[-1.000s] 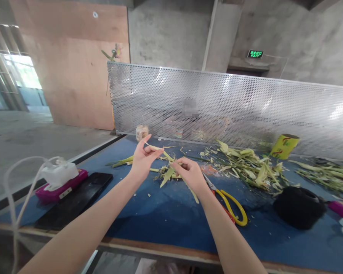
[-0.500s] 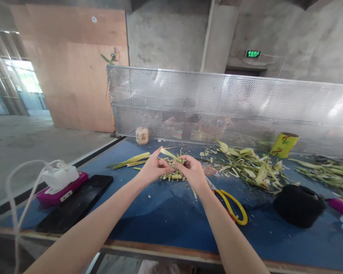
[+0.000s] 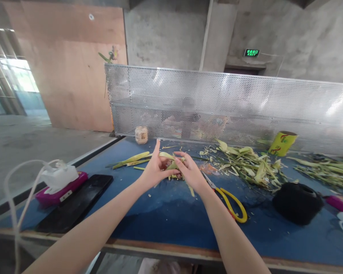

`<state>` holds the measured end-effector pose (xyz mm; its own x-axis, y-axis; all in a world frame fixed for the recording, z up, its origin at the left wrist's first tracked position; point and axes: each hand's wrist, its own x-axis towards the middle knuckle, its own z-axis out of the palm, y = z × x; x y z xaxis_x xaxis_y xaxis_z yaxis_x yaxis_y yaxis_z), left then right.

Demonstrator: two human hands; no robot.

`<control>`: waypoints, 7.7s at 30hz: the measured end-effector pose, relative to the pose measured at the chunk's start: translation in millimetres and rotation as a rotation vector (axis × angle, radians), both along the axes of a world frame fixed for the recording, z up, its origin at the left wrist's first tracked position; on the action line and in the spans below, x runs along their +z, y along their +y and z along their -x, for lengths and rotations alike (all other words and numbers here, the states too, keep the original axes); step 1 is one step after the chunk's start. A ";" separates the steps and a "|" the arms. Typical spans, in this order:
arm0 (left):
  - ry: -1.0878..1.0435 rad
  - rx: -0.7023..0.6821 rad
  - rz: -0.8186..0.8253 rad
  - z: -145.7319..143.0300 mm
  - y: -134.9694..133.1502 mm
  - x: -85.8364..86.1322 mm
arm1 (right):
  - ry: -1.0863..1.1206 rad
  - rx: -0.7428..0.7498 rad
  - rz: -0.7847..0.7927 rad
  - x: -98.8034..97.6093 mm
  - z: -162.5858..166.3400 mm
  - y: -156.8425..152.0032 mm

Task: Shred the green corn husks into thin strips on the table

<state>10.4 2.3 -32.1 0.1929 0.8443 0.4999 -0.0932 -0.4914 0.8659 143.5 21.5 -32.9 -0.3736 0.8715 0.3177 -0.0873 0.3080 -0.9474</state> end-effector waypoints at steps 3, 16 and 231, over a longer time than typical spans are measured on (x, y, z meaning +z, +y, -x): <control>0.038 0.058 -0.014 1.4 3.8 -2.0 | 0.000 0.005 0.000 -0.9 -2.3 1.2; -0.039 0.081 0.056 7.1 8.8 -4.4 | -0.217 -0.015 -0.162 4.6 -4.6 -5.3; 0.147 0.005 0.098 3.9 3.8 1.2 | 0.020 -0.143 -0.020 -0.4 -10.1 10.4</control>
